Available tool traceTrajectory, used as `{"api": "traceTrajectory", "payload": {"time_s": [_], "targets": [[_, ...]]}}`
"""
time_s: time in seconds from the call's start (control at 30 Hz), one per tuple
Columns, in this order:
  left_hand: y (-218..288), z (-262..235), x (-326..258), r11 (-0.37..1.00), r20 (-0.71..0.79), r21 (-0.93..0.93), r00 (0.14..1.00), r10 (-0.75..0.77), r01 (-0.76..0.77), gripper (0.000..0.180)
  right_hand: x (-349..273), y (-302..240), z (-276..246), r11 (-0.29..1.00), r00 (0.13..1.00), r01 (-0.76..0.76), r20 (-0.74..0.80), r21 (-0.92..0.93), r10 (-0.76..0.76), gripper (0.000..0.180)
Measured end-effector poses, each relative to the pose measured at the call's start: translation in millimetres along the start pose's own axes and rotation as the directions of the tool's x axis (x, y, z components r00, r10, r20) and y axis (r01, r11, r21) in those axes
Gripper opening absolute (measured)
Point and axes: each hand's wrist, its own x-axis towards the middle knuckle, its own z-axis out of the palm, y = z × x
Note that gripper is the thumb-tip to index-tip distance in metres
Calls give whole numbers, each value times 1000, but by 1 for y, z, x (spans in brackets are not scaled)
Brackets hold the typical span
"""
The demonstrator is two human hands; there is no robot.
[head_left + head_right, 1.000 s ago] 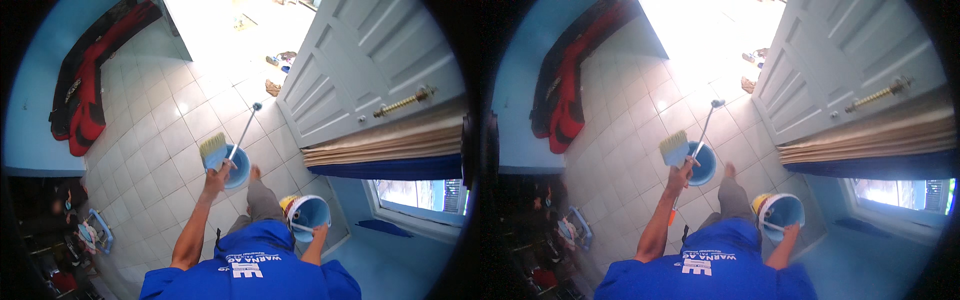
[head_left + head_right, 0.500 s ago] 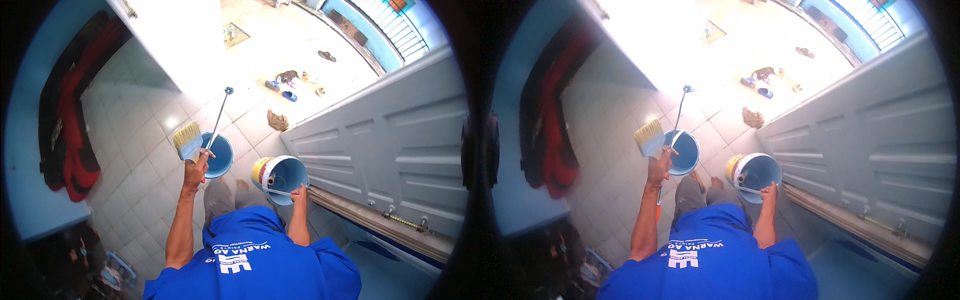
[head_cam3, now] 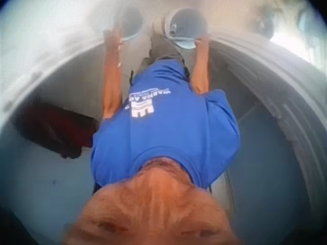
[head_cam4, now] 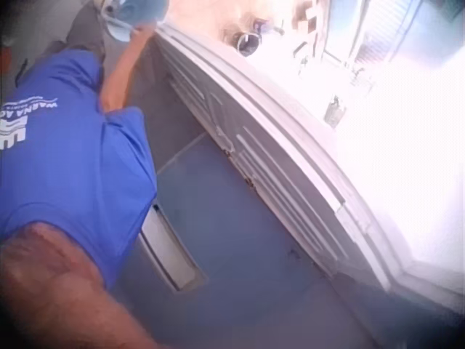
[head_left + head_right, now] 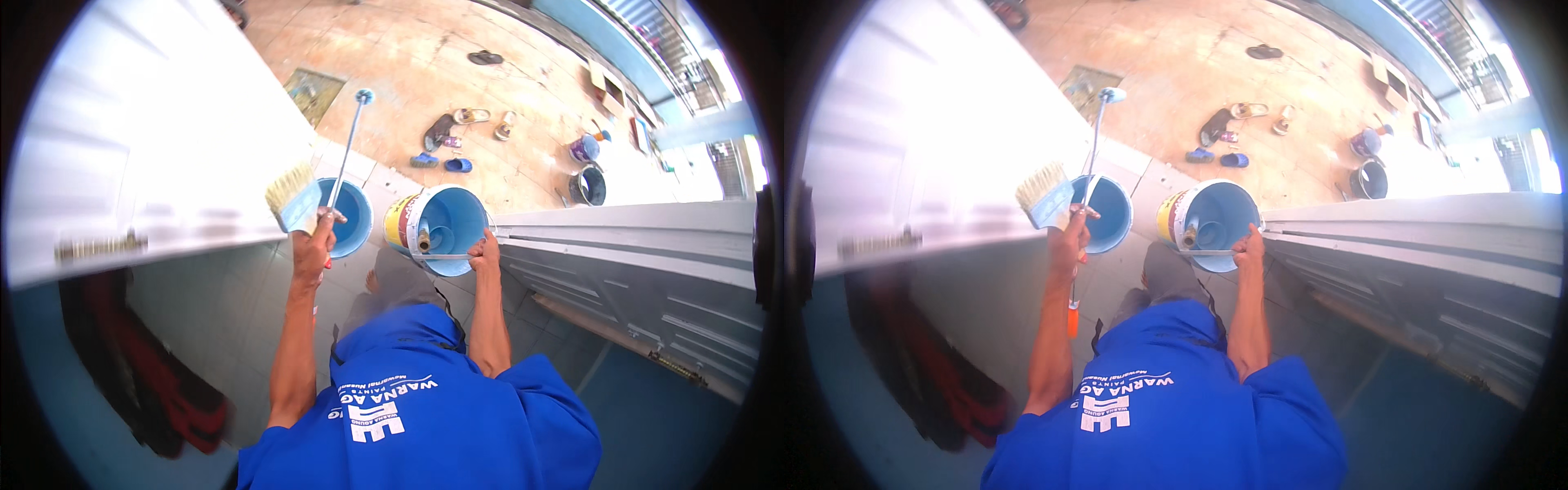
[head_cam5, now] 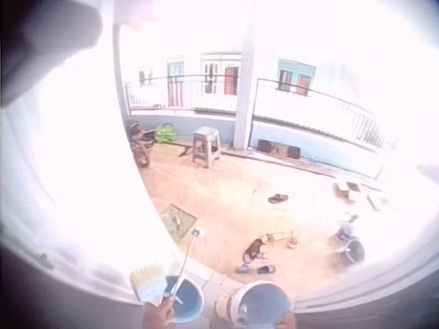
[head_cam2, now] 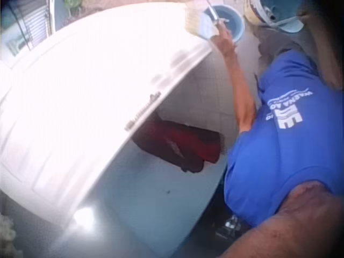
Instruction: The person paints the lower section of a tiled wall with white paint using a brush, then moves to an outdoor area to mix blue paint in a bucket using a roller and a small container.
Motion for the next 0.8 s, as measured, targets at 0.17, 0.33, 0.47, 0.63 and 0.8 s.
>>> {"api": "traceTrajectory", "payload": {"time_s": [0.17, 0.33, 0.47, 0.63, 0.8], "targets": [[21, -11, 167, 999, 141, 42, 990, -17, 11, 5, 5, -3, 126, 986, 993, 84, -91, 143, -72, 47], [55, 33, 310, 999, 171, -36, 985, -18, 25, 3, 56, -7, 207, 972, 963, 112, -264, 205, -55, 45], [95, 71, 430, 999, 271, 2, 962, -37, 38, 3, 75, -36, 249, 943, 957, 124, -288, 309, -31, 44], [135, 146, 546, 998, 380, 63, 924, -36, 13, 4, 97, -89, 273, 851, 922, 206, -386, 483, -5, 46], [168, 252, 676, 990, 539, 122, 843, -3, -75, 5, 129, -121, 298, 692, 917, 284, -399, 664, 7, 45]]}}
